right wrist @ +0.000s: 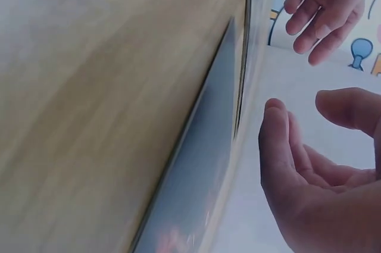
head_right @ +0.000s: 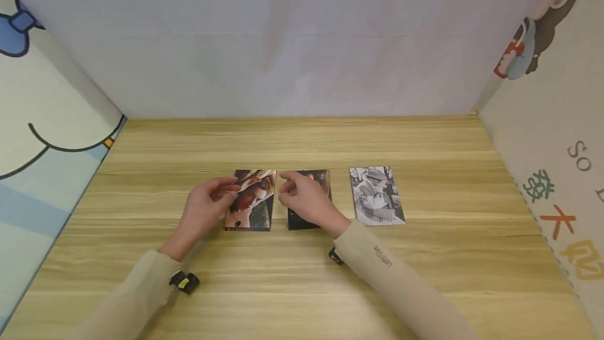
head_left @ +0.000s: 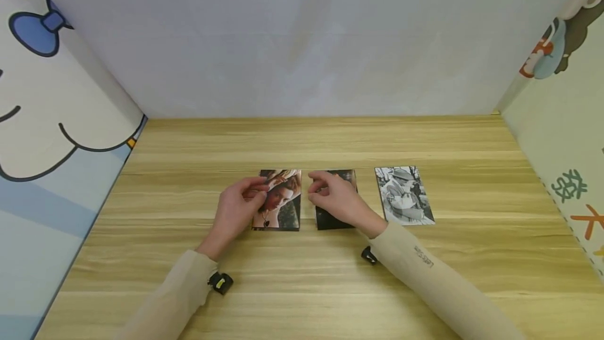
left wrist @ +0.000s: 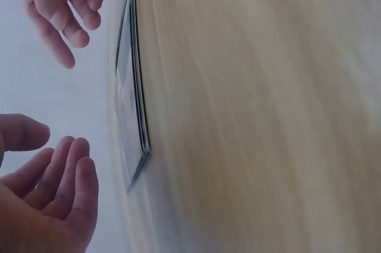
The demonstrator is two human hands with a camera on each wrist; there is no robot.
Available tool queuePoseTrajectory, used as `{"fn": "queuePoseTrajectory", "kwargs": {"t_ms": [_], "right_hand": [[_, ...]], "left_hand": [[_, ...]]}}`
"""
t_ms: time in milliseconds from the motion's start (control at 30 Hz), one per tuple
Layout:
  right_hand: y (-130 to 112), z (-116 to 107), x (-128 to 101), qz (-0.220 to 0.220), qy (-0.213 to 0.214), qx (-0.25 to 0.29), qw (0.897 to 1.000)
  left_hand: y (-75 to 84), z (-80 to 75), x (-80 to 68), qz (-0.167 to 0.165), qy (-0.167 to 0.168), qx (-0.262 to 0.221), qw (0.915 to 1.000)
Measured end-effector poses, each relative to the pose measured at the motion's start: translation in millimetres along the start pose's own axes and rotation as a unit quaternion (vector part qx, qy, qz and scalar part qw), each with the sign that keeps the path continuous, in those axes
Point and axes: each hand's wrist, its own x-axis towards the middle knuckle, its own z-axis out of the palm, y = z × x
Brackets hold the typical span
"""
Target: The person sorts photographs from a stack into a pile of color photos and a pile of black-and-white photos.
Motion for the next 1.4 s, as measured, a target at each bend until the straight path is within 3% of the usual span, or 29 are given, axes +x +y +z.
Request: {"fn": "queuePoseTrajectory", "kwargs": {"t_ms": [300, 633, 933, 1133, 1400], "right_hand": [[6.8, -15.7, -15.2, -0.019, 0.017, 0.026, 0.999], [15.6, -29.3, -32.7, -0.012, 0.049, 0.013, 0.999], [25.2, -39.2, -45.3, -0.001, 0.067, 0.015, 0.998], [31.0, -43.6, -50.3, 0.003, 0.068, 0.002, 0.998], [37.3, -50.5, -53.4, 0.025, 0.060, -0.036, 0.997]], "left_hand": [[13.1, 14.8, -5.3, 0.015, -0.001, -0.046, 0.9988], [21.4, 30.4, -7.7, 0.017, -0.028, -0.081, 0.9961], [25.8, 45.7, -8.5, 0.047, -0.072, -0.090, 0.9922], [31.2, 53.7, -10.0, 0.041, -0.102, -0.064, 0.9919], [37.2, 60.4, -7.7, 0.004, -0.138, -0.030, 0.9900]]}}
